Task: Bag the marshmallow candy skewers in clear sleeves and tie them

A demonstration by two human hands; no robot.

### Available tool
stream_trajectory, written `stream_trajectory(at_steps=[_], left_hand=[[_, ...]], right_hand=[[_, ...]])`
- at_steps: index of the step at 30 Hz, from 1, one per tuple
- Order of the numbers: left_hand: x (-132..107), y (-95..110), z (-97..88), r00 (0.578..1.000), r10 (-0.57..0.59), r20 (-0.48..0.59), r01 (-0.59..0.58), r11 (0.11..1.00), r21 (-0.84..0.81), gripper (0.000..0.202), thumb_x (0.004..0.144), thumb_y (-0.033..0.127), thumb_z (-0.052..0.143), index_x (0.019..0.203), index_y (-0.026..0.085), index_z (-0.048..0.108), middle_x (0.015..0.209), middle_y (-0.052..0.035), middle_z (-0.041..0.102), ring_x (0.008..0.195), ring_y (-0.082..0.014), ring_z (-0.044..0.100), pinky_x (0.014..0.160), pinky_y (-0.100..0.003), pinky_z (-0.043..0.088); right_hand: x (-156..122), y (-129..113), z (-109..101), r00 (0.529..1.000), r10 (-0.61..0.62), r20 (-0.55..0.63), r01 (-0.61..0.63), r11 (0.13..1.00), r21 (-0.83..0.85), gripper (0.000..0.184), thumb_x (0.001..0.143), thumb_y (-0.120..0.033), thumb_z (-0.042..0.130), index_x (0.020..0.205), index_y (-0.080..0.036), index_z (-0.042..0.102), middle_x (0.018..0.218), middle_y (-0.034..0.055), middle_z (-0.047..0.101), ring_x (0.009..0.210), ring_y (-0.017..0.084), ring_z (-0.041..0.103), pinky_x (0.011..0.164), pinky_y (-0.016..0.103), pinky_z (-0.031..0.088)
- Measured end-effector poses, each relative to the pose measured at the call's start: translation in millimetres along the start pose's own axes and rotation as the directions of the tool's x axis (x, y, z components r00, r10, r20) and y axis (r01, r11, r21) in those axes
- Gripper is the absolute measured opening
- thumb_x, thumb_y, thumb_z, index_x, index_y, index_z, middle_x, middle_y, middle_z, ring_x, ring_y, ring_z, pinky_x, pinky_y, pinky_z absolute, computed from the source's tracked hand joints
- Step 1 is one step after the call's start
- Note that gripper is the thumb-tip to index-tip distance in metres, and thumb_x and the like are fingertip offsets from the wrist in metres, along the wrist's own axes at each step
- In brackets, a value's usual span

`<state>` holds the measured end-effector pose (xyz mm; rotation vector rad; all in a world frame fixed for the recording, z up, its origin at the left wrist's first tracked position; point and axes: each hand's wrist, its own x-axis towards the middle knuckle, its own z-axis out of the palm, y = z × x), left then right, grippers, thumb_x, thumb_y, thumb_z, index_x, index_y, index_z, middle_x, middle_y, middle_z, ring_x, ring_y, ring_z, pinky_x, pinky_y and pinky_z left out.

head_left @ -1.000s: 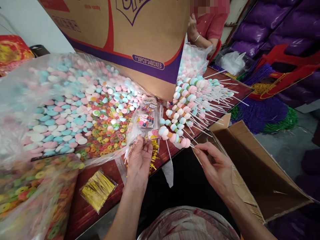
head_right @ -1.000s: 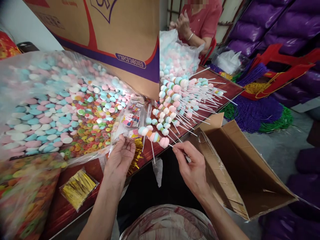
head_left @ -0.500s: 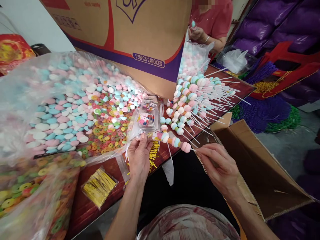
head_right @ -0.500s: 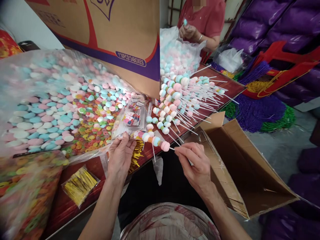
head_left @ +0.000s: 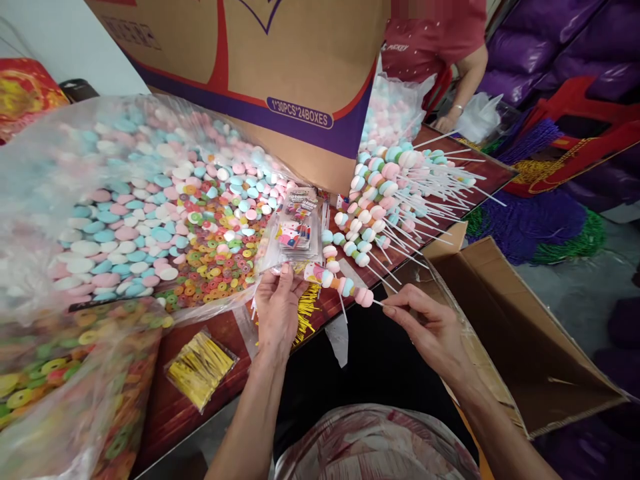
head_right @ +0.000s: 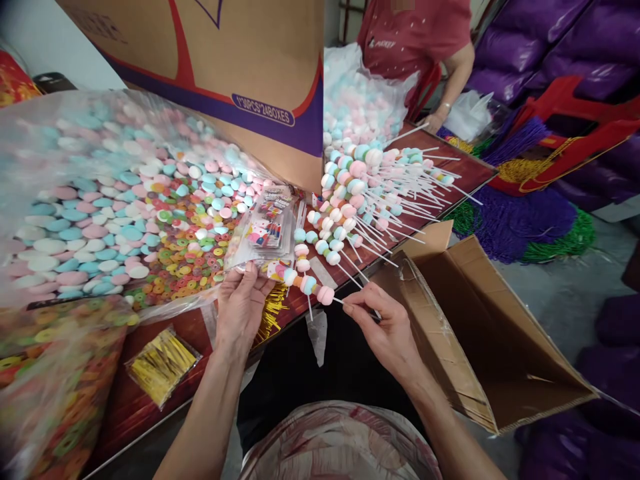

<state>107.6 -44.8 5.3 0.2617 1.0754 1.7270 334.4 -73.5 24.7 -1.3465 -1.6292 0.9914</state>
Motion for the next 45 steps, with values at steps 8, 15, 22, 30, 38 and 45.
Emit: stream_trajectory(at_steps=[8,15,22,30,38,45], left_hand=[[0,-2,-0.1,0.998,0.05,0.023,-0.052,0.996,0.076,0.035,0.064,0.036,0.087,0.074,0.018,0.058,0.068,0.005,0.062,0.061,-0.0068,0.059,0.07,-0.024,0.055],[-1,-1,-1.0,1.0,0.006,0.022,-0.009,0.991,0.134,0.036,0.065,0.039,0.086,0.076,0.018,0.059,0.063,0.0038,0.062,0.059,-0.0082,0.06,0.067,-0.024,0.054],[-5,-3,4.0,0.999,-0.005,0.053,0.001,0.997,0.074,0.033,0.067,0.038,0.085,0.081,0.018,0.063,0.081,0.0006,0.07,0.07,-0.011,0.068,0.07,-0.025,0.056],[-11,-8,9.7,0.987,-0.048,0.156,0.03,0.993,0.114,0.037,0.072,0.044,0.081,0.093,0.018,0.068,0.092,-0.007,0.074,0.086,-0.0186,0.072,0.076,-0.028,0.056],[-16,-7,10.6,0.972,-0.124,0.201,0.117,0.992,0.049,0.029,0.077,0.041,0.078,0.081,0.014,0.069,0.089,-0.0097,0.076,0.092,-0.0229,0.073,0.08,-0.031,0.057],[-19,-7,11.8,0.932,-0.273,0.238,0.277,0.961,0.016,0.026,0.078,0.038,0.078,0.084,0.015,0.068,0.089,-0.01,0.077,0.097,-0.026,0.073,0.084,-0.034,0.057]], right_hand=[[-1,8,7,0.984,0.174,0.041,-0.178,0.958,0.224,0.017,0.086,-0.034,0.067,0.076,-0.021,0.07,0.074,0.0001,0.058,0.072,0.016,0.049,0.069,0.03,0.037],[-5,10,20,0.981,0.194,-0.016,-0.185,0.957,0.222,0.02,0.088,-0.035,0.064,0.074,-0.02,0.066,0.072,0.0005,0.058,0.07,0.016,0.05,0.065,0.029,0.038],[-9,2,26,0.971,-0.23,-0.07,0.221,0.968,-0.12,0.011,0.091,-0.019,0.06,0.082,-0.021,0.067,0.072,0.0006,0.057,0.066,0.015,0.051,0.062,0.029,0.038],[-10,7,44,0.889,-0.458,-0.014,0.418,0.825,-0.381,0.014,0.093,-0.013,0.055,0.088,-0.02,0.066,0.068,0.0018,0.056,0.063,0.016,0.048,0.062,0.031,0.037],[-8,-5,56,0.964,-0.262,0.035,0.264,0.956,-0.128,0.018,0.096,-0.021,0.051,0.087,-0.018,0.066,0.072,0.0024,0.056,0.067,0.015,0.05,0.064,0.029,0.039],[-9,-10,59,0.94,0.298,0.164,-0.34,0.811,0.477,0.02,0.085,-0.036,0.068,0.08,-0.017,0.071,0.068,0.0005,0.061,0.061,0.011,0.05,0.059,0.023,0.038]])
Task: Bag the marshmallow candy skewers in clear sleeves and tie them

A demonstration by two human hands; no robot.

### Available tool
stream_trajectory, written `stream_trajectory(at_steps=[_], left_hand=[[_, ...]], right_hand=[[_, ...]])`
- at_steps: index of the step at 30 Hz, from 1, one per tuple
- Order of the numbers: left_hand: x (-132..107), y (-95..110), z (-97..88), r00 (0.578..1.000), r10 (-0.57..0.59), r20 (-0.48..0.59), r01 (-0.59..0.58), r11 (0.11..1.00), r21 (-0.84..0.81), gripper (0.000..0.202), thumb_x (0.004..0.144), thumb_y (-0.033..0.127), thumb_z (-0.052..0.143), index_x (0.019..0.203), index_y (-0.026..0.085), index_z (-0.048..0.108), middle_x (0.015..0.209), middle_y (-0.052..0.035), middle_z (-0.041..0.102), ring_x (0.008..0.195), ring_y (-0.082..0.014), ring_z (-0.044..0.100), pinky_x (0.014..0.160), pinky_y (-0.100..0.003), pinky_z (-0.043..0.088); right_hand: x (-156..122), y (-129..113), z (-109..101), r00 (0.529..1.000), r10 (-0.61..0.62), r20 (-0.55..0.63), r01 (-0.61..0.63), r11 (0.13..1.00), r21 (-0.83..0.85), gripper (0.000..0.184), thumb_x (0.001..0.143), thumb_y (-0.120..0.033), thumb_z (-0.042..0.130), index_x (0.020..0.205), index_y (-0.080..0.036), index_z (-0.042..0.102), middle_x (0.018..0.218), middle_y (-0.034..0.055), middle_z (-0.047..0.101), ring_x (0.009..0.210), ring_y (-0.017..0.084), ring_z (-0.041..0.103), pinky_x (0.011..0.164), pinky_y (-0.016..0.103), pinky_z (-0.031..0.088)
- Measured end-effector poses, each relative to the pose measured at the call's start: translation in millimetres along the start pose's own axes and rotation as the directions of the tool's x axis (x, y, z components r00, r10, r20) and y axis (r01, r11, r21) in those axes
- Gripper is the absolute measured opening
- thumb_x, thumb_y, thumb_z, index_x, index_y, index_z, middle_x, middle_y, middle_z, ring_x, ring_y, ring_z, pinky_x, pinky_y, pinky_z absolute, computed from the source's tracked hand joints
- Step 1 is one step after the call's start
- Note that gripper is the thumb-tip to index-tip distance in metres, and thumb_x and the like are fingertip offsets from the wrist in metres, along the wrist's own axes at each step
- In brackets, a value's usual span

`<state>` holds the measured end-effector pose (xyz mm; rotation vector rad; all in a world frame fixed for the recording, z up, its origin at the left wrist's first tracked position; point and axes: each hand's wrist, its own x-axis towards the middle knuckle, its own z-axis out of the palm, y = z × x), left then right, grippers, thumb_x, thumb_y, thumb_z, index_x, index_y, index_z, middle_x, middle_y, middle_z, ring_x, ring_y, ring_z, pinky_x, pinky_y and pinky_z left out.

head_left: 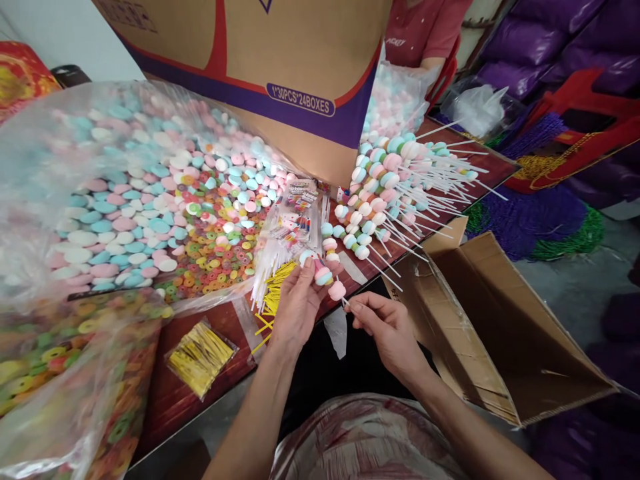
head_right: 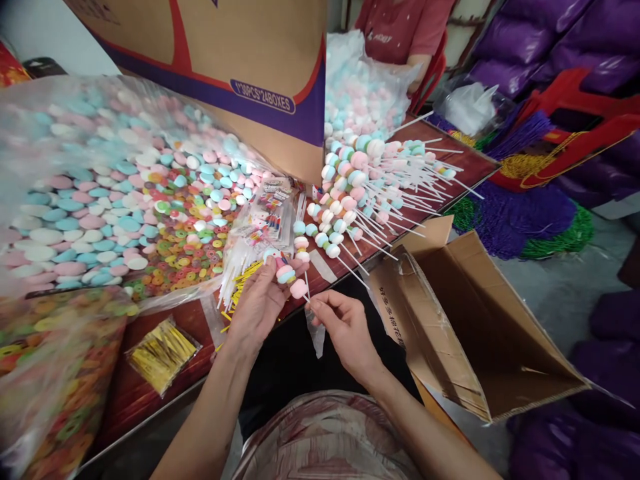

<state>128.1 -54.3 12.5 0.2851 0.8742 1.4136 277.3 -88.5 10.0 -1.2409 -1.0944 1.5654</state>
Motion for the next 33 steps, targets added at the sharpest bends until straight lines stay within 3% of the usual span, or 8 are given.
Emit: stream_trajectory(at_steps=[8,16,20,23,25,28,31,33], left_hand=[[-7,6,0.1,0.995,-0.075,0.06,0.068,0.991,0.117,0.028,0.085,0.041,0.069,0.092,0.014,0.07,0.099,-0.0132,0.076,0.102,-0.0258,0.072,0.079,-0.031,0.057],[-5,25,-5.1,0.99,-0.065,0.127,0.048,0.989,0.138,0.025,0.079,0.034,0.077,0.097,0.017,0.07,0.123,-0.0123,0.07,0.118,-0.0294,0.064,0.095,-0.039,0.054],[-1,24,2.6,0.994,-0.091,0.052,0.088,0.995,0.05,0.048,0.083,0.062,0.062,0.093,0.015,0.068,0.104,-0.0151,0.075,0.108,-0.0307,0.069,0.089,-0.044,0.057],[5,24,3.6,0.992,-0.102,-0.071,0.106,0.993,0.058,0.044,0.087,0.058,0.058,0.087,0.015,0.066,0.086,-0.0128,0.075,0.097,-0.0286,0.073,0.083,-0.044,0.059],[7,22,3.4,0.992,-0.091,-0.092,0.097,0.993,0.062,0.036,0.088,0.051,0.062,0.081,0.015,0.063,0.08,-0.0107,0.074,0.093,-0.027,0.073,0.081,-0.043,0.06],[7,16,5.1,0.995,-0.081,-0.056,0.084,0.994,0.063,0.036,0.086,0.048,0.066,0.075,0.015,0.06,0.077,-0.0098,0.073,0.091,-0.0259,0.073,0.08,-0.04,0.06],[5,7,8.2,0.998,-0.067,-0.023,0.068,0.994,0.083,0.034,0.084,0.046,0.069,0.079,0.013,0.063,0.076,-0.0089,0.073,0.09,-0.0245,0.073,0.081,-0.036,0.059],[3,3,9.4,0.998,-0.065,0.006,0.064,0.995,0.081,0.033,0.084,0.046,0.069,0.082,0.013,0.065,0.078,-0.0089,0.073,0.093,-0.0242,0.073,0.084,-0.035,0.058]], right_hand=[[8,0,17,0.989,0.144,0.023,-0.144,0.944,0.296,0.021,0.078,-0.035,0.074,0.073,-0.015,0.07,0.066,0.0001,0.058,0.053,0.005,0.039,0.05,0.02,0.027],[8,-1,3,0.996,0.061,0.066,-0.073,0.976,0.205,0.023,0.084,-0.039,0.071,0.081,-0.016,0.068,0.058,-0.0042,0.049,0.046,0.004,0.027,0.044,0.02,0.017],[9,-4,-3,0.996,0.011,0.087,-0.012,1.0,0.017,0.023,0.088,-0.039,0.066,0.084,-0.016,0.068,0.062,-0.0029,0.051,0.05,0.006,0.035,0.046,0.02,0.023],[9,-3,-4,0.991,-0.077,0.111,0.098,0.976,-0.195,0.025,0.094,-0.037,0.057,0.083,-0.016,0.066,0.067,-0.0007,0.053,0.058,0.01,0.046,0.051,0.022,0.033],[8,-1,-4,0.962,-0.241,0.126,0.271,0.892,-0.361,0.024,0.097,-0.032,0.051,0.083,-0.017,0.064,0.07,0.0006,0.054,0.062,0.012,0.05,0.056,0.024,0.039],[10,5,-2,0.828,-0.516,0.221,0.526,0.576,-0.626,0.023,0.099,-0.022,0.046,0.086,-0.016,0.064,0.073,0.0028,0.055,0.064,0.013,0.051,0.061,0.025,0.041],[14,12,2,0.709,-0.626,0.326,0.591,0.275,-0.758,0.022,0.099,-0.016,0.045,0.09,-0.016,0.065,0.071,0.0027,0.054,0.06,0.013,0.049,0.058,0.024,0.04],[17,14,5,0.669,-0.655,0.351,0.592,0.183,-0.785,0.021,0.098,-0.014,0.046,0.092,-0.016,0.066,0.069,0.0026,0.054,0.061,0.013,0.05,0.057,0.024,0.04]])
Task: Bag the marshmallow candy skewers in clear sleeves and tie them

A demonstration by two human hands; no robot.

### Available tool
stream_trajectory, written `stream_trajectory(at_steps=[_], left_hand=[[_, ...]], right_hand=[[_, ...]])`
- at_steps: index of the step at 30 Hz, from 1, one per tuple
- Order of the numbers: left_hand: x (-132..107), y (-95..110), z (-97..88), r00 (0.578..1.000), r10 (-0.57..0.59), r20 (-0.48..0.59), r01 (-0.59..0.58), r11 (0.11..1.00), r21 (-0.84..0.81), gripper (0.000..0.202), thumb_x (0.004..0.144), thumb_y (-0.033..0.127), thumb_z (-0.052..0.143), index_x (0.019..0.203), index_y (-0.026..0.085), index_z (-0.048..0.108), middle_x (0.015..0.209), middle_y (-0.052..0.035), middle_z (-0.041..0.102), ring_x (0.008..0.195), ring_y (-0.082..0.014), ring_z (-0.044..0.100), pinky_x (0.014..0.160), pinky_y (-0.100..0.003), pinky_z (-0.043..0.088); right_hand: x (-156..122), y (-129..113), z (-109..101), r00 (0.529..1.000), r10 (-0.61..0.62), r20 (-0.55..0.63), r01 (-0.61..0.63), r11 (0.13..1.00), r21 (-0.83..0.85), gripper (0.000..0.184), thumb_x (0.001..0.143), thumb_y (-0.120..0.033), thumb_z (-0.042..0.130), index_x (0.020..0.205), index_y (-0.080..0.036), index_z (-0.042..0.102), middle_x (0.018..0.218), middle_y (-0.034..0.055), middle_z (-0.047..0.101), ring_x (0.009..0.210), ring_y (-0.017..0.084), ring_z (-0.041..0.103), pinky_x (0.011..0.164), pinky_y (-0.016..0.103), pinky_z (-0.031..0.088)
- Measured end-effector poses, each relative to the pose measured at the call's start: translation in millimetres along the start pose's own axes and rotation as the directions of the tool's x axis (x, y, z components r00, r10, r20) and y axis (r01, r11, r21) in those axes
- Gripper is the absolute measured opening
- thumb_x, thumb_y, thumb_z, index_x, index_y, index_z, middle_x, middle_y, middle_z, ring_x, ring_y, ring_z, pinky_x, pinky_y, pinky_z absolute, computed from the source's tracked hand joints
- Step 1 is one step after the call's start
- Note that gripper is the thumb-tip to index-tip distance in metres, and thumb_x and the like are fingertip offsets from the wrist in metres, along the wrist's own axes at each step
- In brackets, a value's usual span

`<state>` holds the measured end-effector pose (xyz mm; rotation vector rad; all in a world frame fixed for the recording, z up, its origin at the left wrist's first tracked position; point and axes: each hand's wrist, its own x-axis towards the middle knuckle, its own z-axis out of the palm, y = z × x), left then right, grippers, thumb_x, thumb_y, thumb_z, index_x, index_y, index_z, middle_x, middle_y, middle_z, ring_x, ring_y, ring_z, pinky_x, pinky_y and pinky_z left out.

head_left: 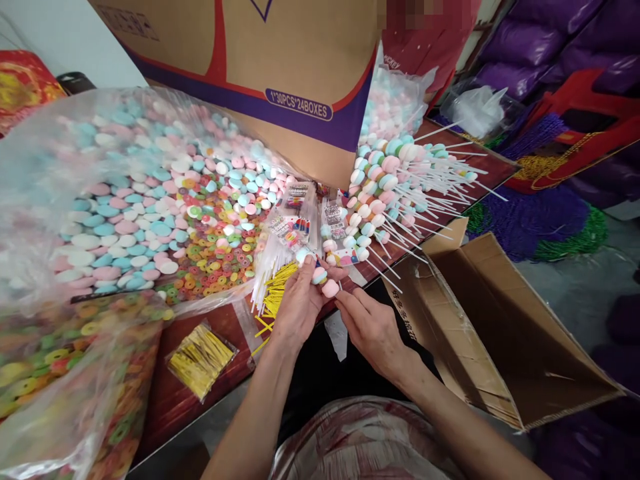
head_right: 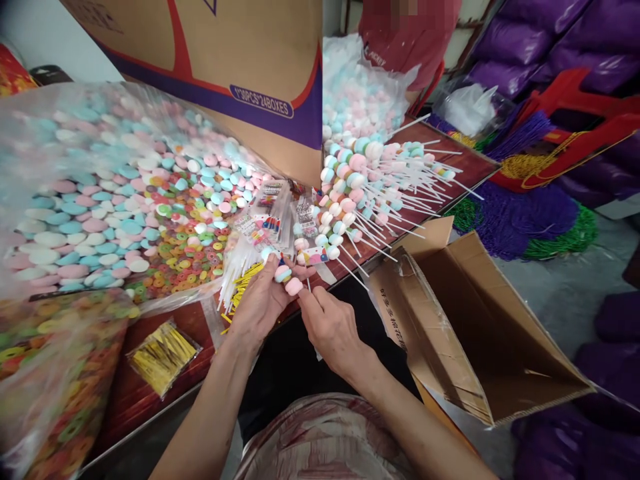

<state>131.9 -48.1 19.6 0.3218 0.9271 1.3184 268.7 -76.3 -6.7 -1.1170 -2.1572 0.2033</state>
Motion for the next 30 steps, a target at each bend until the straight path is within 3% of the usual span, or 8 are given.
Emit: stream_trajectory(at_steps=[2,5,8,13,18,22,27,30], left_hand=[[-1,-1,-0.2,0.999,-0.015,0.035,0.015,1.0,-0.014,0.03,0.085,0.044,0.068,0.083,0.014,0.065,0.084,-0.0097,0.074,0.097,-0.0245,0.072,0.086,-0.037,0.057],[-2,4,-2.9,0.996,-0.05,0.074,0.052,0.998,-0.028,0.026,0.085,0.039,0.07,0.085,0.014,0.067,0.097,-0.0117,0.075,0.103,-0.0264,0.071,0.09,-0.039,0.056],[-2,13,-6.0,0.993,-0.067,0.098,0.071,0.997,-0.038,0.019,0.083,0.031,0.072,0.09,0.014,0.068,0.112,-0.0126,0.073,0.11,-0.0294,0.068,0.093,-0.041,0.054],[0,23,-9.0,0.994,0.006,0.109,-0.001,0.999,-0.041,0.024,0.073,0.01,0.075,0.094,0.019,0.066,0.126,-0.0097,0.068,0.121,-0.0298,0.062,0.098,-0.042,0.05],[5,27,-10.5,0.994,0.028,0.109,-0.016,0.994,-0.111,0.025,0.078,0.037,0.076,0.088,0.018,0.065,0.109,-0.0107,0.074,0.121,-0.0333,0.062,0.098,-0.044,0.049],[10,25,-10.2,0.998,0.008,-0.06,-0.016,0.991,-0.134,0.032,0.084,0.047,0.068,0.077,0.017,0.061,0.087,-0.0069,0.074,0.106,-0.0284,0.07,0.093,-0.041,0.053],[10,19,-7.7,0.989,0.042,-0.141,-0.066,0.983,-0.171,0.033,0.086,0.048,0.066,0.079,0.018,0.059,0.076,-0.0013,0.069,0.094,-0.0216,0.073,0.09,-0.035,0.055],[9,16,-5.2,0.991,0.047,-0.126,-0.069,0.983,-0.172,0.034,0.085,0.049,0.067,0.079,0.018,0.058,0.074,-0.0001,0.067,0.094,-0.0215,0.073,0.09,-0.036,0.055]], right_hand=[[2,-1,1,1.0,0.012,0.004,-0.012,0.999,0.037,0.022,0.098,-0.013,0.045,0.094,-0.015,0.066,0.071,0.0033,0.055,0.063,0.014,0.052,0.058,0.025,0.041],[3,-3,-5,0.991,0.126,0.054,-0.137,0.945,0.298,0.021,0.099,-0.017,0.047,0.099,-0.015,0.067,0.072,0.0021,0.054,0.062,0.013,0.05,0.058,0.025,0.042],[3,-3,-13,0.936,0.319,0.15,-0.347,0.758,0.552,0.018,0.097,-0.025,0.053,0.099,-0.019,0.07,0.074,0.0011,0.057,0.062,0.012,0.049,0.057,0.024,0.042],[2,0,-18,0.798,0.507,0.327,-0.572,0.465,0.676,0.02,0.09,-0.037,0.063,0.094,-0.021,0.074,0.079,0.0018,0.062,0.062,0.012,0.049,0.056,0.025,0.042],[5,3,-23,0.743,0.513,0.43,-0.641,0.362,0.677,0.023,0.088,-0.039,0.064,0.093,-0.019,0.074,0.073,0.0004,0.059,0.059,0.011,0.047,0.052,0.024,0.038],[7,2,-26,0.722,0.462,0.516,-0.672,0.29,0.681,0.024,0.088,-0.039,0.065,0.087,-0.017,0.074,0.062,-0.0016,0.052,0.056,0.009,0.043,0.048,0.021,0.029],[8,0,-20,0.634,0.403,0.66,-0.688,-0.095,0.719,0.028,0.082,-0.042,0.071,0.081,-0.014,0.071,0.047,-0.0071,0.042,0.041,0.004,0.023,0.041,0.02,0.012],[8,-2,-16,0.602,0.386,0.699,-0.671,-0.229,0.705,0.028,0.078,-0.041,0.075,0.079,-0.013,0.069,0.047,-0.0075,0.043,0.04,0.002,0.02,0.041,0.02,0.01]])
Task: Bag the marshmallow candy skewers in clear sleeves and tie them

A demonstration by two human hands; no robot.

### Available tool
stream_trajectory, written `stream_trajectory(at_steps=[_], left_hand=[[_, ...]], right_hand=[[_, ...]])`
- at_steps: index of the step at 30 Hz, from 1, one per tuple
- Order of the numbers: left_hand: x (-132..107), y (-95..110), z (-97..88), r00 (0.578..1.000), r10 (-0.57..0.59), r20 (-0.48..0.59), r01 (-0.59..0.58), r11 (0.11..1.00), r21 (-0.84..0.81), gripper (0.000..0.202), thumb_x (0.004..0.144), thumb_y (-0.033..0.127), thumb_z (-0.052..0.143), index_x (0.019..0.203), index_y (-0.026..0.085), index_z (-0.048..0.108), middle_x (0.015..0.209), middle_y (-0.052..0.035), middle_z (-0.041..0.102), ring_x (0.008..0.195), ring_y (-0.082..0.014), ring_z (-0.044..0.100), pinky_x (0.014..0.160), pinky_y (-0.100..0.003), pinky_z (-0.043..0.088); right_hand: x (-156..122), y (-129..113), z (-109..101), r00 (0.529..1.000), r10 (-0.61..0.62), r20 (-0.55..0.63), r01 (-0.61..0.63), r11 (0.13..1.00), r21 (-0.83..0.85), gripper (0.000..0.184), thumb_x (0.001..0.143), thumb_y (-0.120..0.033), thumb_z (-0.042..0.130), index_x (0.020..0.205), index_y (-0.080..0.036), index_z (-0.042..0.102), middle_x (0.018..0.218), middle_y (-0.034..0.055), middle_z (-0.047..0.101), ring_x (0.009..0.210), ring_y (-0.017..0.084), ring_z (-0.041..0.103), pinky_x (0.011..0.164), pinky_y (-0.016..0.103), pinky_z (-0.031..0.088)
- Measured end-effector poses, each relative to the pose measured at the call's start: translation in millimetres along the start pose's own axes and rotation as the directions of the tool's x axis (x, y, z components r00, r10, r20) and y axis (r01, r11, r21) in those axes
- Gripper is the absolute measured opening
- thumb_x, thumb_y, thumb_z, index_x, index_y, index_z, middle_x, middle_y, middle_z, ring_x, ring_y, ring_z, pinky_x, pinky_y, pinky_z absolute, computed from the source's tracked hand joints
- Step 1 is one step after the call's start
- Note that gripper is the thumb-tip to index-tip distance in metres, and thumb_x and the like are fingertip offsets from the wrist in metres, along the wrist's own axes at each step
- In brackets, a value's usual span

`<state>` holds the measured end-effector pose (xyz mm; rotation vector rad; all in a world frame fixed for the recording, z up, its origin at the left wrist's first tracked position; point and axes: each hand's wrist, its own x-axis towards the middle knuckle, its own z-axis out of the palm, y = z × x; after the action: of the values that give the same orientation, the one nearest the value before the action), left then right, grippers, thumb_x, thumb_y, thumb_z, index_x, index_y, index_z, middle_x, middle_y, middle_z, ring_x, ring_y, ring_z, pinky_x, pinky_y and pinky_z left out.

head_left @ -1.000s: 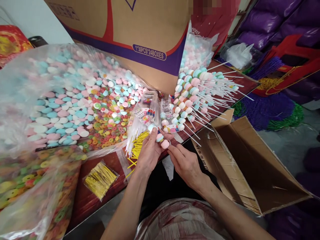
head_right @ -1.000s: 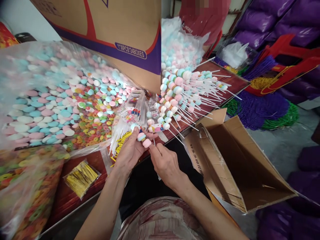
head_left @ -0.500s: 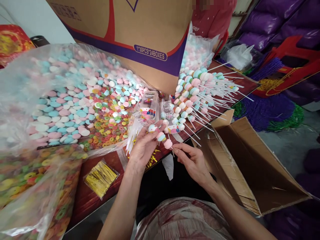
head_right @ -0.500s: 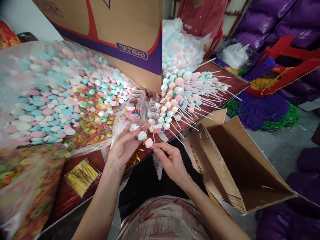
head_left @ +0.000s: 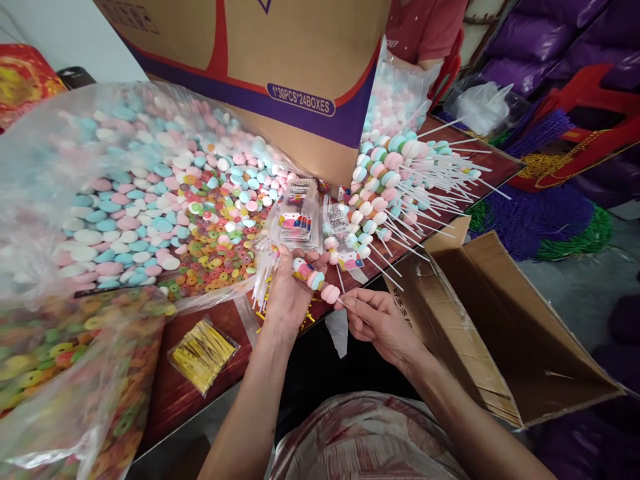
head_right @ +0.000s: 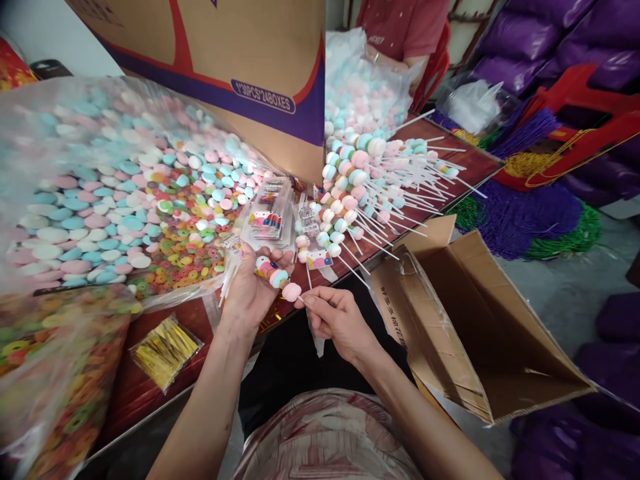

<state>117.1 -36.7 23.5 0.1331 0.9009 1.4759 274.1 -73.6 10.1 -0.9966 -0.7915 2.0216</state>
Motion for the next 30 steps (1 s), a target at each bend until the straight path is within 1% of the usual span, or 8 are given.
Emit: stream_trajectory(at_steps=[5,8,10,12,15,18,24,30], left_hand=[[-2,-6,2.9,1.0,0.016,0.007,-0.016,0.999,0.034,0.033,0.085,0.049,0.067,0.079,0.018,0.057,0.072,0.0,0.066,0.09,-0.0209,0.073,0.085,-0.035,0.056],[-5,-7,3.1,0.999,0.046,0.023,-0.048,0.994,0.098,0.033,0.084,0.048,0.068,0.078,0.018,0.057,0.068,0.0005,0.064,0.087,-0.0195,0.072,0.082,-0.031,0.057],[-6,-7,2.7,0.997,0.053,0.057,-0.061,0.987,0.149,0.032,0.083,0.047,0.07,0.077,0.018,0.058,0.068,0.0006,0.063,0.087,-0.0193,0.072,0.08,-0.029,0.057],[-8,-6,2.6,0.995,0.05,0.083,-0.064,0.983,0.175,0.031,0.081,0.045,0.072,0.077,0.017,0.059,0.069,0.0005,0.063,0.085,-0.0189,0.072,0.077,-0.027,0.057],[-8,-5,3.0,0.997,0.04,0.066,-0.051,0.986,0.161,0.027,0.081,0.04,0.074,0.078,0.017,0.06,0.069,0.0007,0.063,0.082,-0.0178,0.072,0.074,-0.026,0.057],[-7,-5,1.0,0.999,0.009,0.035,-0.013,0.991,0.134,0.024,0.082,0.036,0.073,0.078,0.016,0.059,0.065,0.0013,0.061,0.08,-0.0178,0.072,0.075,-0.027,0.058],[-4,2,-12.0,0.983,-0.177,0.036,0.17,0.974,0.152,0.03,0.087,0.043,0.066,0.08,0.015,0.062,0.073,-0.0062,0.07,0.086,-0.0262,0.075,0.085,-0.044,0.059],[-3,-2,-12.1,0.984,-0.175,0.028,0.17,0.977,0.128,0.029,0.086,0.043,0.068,0.081,0.015,0.061,0.08,-0.0101,0.075,0.094,-0.0301,0.074,0.091,-0.05,0.056]], right_hand=[[-1,5,5,1.0,0.0,-0.024,0.0,1.0,-0.005,0.029,0.081,-0.042,0.073,0.08,-0.013,0.069,0.047,-0.0083,0.04,0.04,0.003,0.017,0.041,0.021,0.01],[-4,6,5,0.984,-0.164,-0.071,0.138,0.949,-0.285,0.028,0.087,-0.043,0.066,0.081,-0.016,0.068,0.054,-0.0048,0.045,0.045,0.006,0.03,0.043,0.022,0.021],[-5,6,4,0.934,-0.358,0.005,0.296,0.765,-0.571,0.024,0.092,-0.038,0.059,0.083,-0.018,0.069,0.063,-0.0012,0.052,0.054,0.01,0.041,0.05,0.024,0.031],[-6,6,1,0.846,-0.506,0.169,0.431,0.46,-0.777,0.021,0.096,-0.03,0.053,0.089,-0.019,0.07,0.068,0.0008,0.054,0.059,0.012,0.045,0.056,0.025,0.035],[-4,7,-2,0.718,-0.582,0.382,0.485,0.026,-0.874,0.024,0.098,-0.02,0.047,0.092,-0.018,0.069,0.066,0.0006,0.051,0.058,0.012,0.042,0.056,0.026,0.033],[-3,1,-7,0.667,-0.557,0.494,0.458,-0.216,-0.862,0.027,0.098,-0.016,0.044,0.087,-0.017,0.069,0.063,0.0004,0.049,0.056,0.012,0.04,0.056,0.028,0.03],[-1,-22,-28,0.728,-0.441,0.524,0.509,-0.162,-0.845,0.026,0.101,-0.021,0.043,0.097,-0.019,0.069,0.074,0.0025,0.059,0.063,0.011,0.049,0.058,0.024,0.034],[-1,-19,-21,0.689,-0.455,0.564,0.453,-0.338,-0.825,0.029,0.099,-0.016,0.042,0.094,-0.018,0.07,0.065,0.001,0.053,0.058,0.012,0.043,0.055,0.027,0.03]])
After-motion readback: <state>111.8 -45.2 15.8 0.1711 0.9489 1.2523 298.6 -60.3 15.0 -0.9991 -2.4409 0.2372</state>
